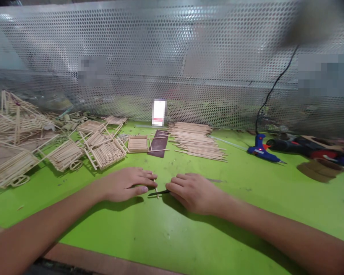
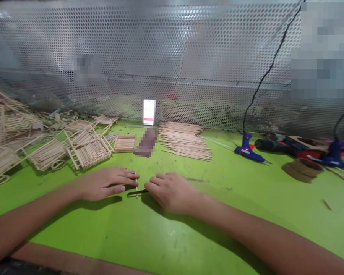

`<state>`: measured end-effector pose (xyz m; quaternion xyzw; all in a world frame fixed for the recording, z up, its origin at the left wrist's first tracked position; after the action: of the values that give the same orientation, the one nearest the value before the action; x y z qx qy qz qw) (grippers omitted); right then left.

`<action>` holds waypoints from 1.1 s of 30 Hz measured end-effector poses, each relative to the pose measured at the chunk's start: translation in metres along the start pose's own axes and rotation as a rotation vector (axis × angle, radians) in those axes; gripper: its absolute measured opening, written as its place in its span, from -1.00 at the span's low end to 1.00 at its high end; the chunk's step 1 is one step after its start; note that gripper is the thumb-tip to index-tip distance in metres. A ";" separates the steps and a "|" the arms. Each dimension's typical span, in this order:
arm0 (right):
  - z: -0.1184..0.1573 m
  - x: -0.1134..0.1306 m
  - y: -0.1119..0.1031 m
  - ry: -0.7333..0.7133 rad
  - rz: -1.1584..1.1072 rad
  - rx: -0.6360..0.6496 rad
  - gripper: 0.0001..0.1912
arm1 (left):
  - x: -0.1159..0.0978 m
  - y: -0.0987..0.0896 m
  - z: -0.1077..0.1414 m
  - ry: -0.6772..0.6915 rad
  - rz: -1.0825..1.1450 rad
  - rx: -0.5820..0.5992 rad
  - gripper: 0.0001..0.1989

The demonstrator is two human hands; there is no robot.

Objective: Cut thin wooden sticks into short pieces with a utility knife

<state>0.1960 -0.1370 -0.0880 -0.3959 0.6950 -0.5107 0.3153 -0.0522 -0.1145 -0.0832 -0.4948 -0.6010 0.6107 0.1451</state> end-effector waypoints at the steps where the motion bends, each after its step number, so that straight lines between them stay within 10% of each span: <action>1: 0.001 0.000 0.000 0.006 0.002 -0.004 -0.96 | 0.001 0.000 0.000 -0.005 0.013 0.002 -0.56; 16: 0.002 0.002 0.000 -0.030 0.013 -0.091 -0.89 | 0.002 0.003 -0.005 0.004 0.062 -0.026 -0.58; 33: 0.004 0.001 0.002 -0.074 0.018 -0.039 -0.89 | -0.021 0.028 -0.010 0.342 -0.366 -0.254 -0.79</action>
<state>0.1979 -0.1395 -0.0908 -0.4143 0.6961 -0.4792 0.3379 -0.0225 -0.1314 -0.0966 -0.4881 -0.7190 0.4014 0.2893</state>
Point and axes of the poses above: each hand's wrist, its own z-axis away from the middle knuckle, its own y-axis out of the palm, x = y × z, the point moved 3 cm from there along -z, towards the middle knuckle, and after that the axes turned 11 degrees about -x, right-handed, at the moved point
